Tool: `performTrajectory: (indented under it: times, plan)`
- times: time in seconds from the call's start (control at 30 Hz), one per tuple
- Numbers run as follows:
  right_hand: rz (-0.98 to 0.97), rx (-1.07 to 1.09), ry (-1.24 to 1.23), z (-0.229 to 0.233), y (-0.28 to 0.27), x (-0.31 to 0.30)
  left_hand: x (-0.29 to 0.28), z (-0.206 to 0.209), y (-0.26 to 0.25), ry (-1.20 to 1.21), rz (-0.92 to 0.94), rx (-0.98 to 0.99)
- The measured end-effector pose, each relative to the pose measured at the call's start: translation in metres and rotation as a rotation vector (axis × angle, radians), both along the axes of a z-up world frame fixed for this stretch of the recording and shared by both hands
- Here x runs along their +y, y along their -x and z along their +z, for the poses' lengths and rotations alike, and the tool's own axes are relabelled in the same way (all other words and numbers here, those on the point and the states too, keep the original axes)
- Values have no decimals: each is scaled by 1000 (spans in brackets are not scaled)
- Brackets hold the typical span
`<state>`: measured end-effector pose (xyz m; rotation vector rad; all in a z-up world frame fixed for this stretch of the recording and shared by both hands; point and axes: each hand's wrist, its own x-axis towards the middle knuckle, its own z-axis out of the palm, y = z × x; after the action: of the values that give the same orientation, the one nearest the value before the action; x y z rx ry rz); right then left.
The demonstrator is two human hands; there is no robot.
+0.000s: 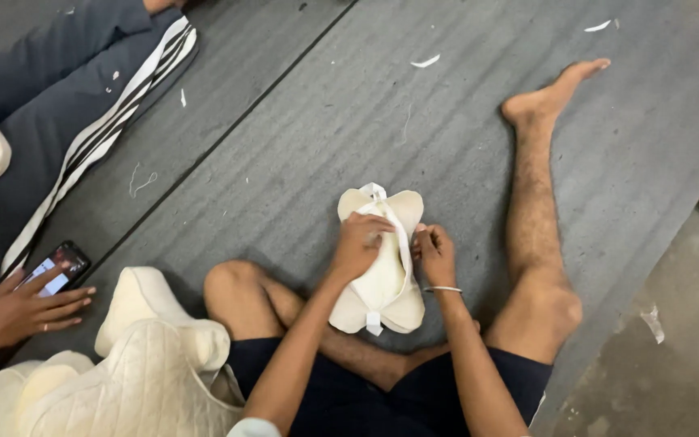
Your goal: Placing fabric covers onto bone-shaped foam neck pillows and securing the straps.
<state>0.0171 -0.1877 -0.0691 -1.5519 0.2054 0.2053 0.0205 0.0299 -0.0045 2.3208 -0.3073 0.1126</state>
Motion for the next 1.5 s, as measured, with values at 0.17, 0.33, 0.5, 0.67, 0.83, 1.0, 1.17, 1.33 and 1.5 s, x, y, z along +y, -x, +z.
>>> performTrajectory:
  times: [0.17, 0.33, 0.5, 0.67, 0.83, 1.0, 1.17, 1.33, 1.5]
  plan:
    - [-140, 61, 67, -22, -22, 2, 24, 5, -19, 249, 350, 13]
    - [-108, -269, 365, 13, -42, 36, 8, -24, -38, 614, 366, 575]
    - [-213, 28, 216, 31, -45, 46, 2, -7, -30, 875, 346, 595]
    - [-149, -236, 128, 55, -29, 51, -2, 9, -12, 957, 445, 599]
    - [-243, -30, 240, 58, -41, 40, 10, 29, 2, 741, 138, 242]
    - [-147, 218, -231, 74, -33, 53, 16, 43, 1, 709, 221, 247]
    - [-92, -77, -153, 66, -19, 58, 4, 21, 0, 812, 495, 280]
    - [-54, -266, -111, 50, -3, 47, 3, 51, 2, 752, 534, 306]
    - [18, -270, 126, 134, 14, 55, 10, 15, 4, 860, 350, 327]
